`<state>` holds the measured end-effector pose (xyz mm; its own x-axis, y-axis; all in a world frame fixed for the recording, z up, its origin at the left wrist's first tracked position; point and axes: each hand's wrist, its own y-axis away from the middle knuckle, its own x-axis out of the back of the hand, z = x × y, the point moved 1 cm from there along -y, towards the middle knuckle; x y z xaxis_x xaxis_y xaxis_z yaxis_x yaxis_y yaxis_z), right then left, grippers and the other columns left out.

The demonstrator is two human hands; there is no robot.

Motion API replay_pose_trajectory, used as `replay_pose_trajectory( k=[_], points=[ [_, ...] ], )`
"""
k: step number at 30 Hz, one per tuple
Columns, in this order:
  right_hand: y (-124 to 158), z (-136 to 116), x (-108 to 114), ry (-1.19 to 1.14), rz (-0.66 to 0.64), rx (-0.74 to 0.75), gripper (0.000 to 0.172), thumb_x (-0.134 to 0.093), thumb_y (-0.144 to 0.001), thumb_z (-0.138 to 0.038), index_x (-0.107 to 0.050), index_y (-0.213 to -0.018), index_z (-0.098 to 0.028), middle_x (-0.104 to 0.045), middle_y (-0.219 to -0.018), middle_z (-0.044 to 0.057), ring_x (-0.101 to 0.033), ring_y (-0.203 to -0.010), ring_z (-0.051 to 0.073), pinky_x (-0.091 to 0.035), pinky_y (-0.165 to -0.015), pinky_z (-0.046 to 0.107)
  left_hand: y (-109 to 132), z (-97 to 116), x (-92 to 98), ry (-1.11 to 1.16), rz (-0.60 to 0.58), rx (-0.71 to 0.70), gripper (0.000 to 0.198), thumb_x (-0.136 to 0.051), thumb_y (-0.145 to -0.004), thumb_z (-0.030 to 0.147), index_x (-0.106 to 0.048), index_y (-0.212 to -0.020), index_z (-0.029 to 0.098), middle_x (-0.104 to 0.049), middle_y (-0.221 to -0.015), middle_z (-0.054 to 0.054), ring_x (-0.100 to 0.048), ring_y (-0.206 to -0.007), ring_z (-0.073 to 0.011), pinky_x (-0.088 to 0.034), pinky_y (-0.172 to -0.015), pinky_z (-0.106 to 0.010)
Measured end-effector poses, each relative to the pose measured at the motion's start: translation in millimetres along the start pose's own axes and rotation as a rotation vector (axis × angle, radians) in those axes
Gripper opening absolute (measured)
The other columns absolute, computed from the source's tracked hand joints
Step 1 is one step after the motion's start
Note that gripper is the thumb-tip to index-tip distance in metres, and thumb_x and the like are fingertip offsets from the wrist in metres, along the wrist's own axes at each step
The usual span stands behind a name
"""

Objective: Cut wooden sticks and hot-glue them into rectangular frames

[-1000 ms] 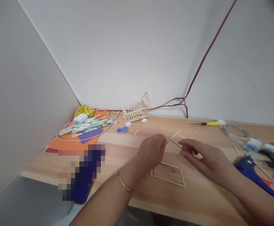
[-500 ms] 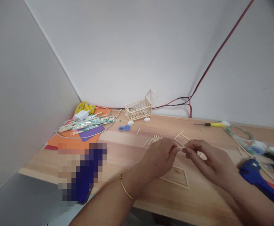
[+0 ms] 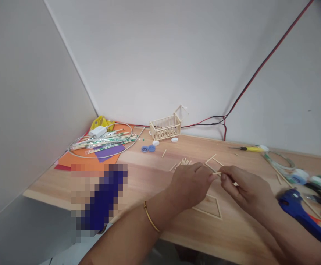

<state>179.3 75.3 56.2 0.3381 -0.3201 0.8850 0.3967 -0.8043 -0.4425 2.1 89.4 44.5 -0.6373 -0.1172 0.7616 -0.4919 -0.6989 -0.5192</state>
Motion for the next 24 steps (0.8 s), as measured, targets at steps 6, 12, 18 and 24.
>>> replay_pose_trajectory(
  k=[6, 12, 18, 24],
  points=[
    [-0.6, -4.4, 9.7, -0.061, 0.087, -0.107, 0.014, -0.041, -0.084, -0.025, -0.052, -0.076, -0.02, -0.054, -0.056, -0.002, -0.05, -0.046, 0.011, -0.036, -0.047, 0.022, 0.8, -1.7, 4.6, 0.122, 0.018, 0.005, 0.034, -0.029, -0.094, 0.036, -0.055, -0.082, 0.018, -0.062, -0.075, -0.002, -0.057, -0.069, -0.0136, -0.039, -0.06, -0.025],
    [1.6, -1.1, 7.6, -0.398, 0.013, -0.224, 0.02, -0.046, -0.086, -0.038, -0.053, -0.081, -0.02, -0.057, -0.068, 0.002, -0.055, -0.059, 0.015, -0.042, -0.054, 0.025, 0.0, -1.8, 5.4, 0.284, 0.027, 0.066, 0.034, -0.033, -0.092, 0.038, -0.055, -0.076, 0.017, -0.061, -0.07, -0.002, -0.055, -0.066, -0.0129, -0.039, -0.062, -0.024],
    [2.5, -11.9, -6.7, -0.936, -0.048, -0.294, 0.01, -0.056, -0.084, -0.03, -0.057, -0.083, -0.021, -0.057, -0.062, -0.001, -0.057, -0.056, 0.012, -0.047, -0.054, 0.024, -1.9, 4.3, 11.0, 0.514, -0.059, 0.097, 0.043, -0.031, -0.093, 0.038, -0.06, -0.068, 0.019, -0.059, -0.062, 0.0, -0.052, -0.059, -0.0103, -0.038, -0.061, -0.022],
    [6.1, -8.4, -6.5, -1.127, -0.043, -0.309, 0.008, -0.058, -0.084, -0.026, -0.061, -0.08, -0.02, -0.057, -0.062, -0.002, -0.053, -0.051, 0.009, -0.045, -0.05, 0.022, -2.4, 3.6, 11.1, 0.636, -0.093, 0.117, 0.044, -0.036, -0.09, 0.042, -0.049, -0.057, 0.017, -0.045, -0.054, 0.003, -0.043, -0.053, -0.0079, -0.033, -0.055, -0.021]
  ],
)
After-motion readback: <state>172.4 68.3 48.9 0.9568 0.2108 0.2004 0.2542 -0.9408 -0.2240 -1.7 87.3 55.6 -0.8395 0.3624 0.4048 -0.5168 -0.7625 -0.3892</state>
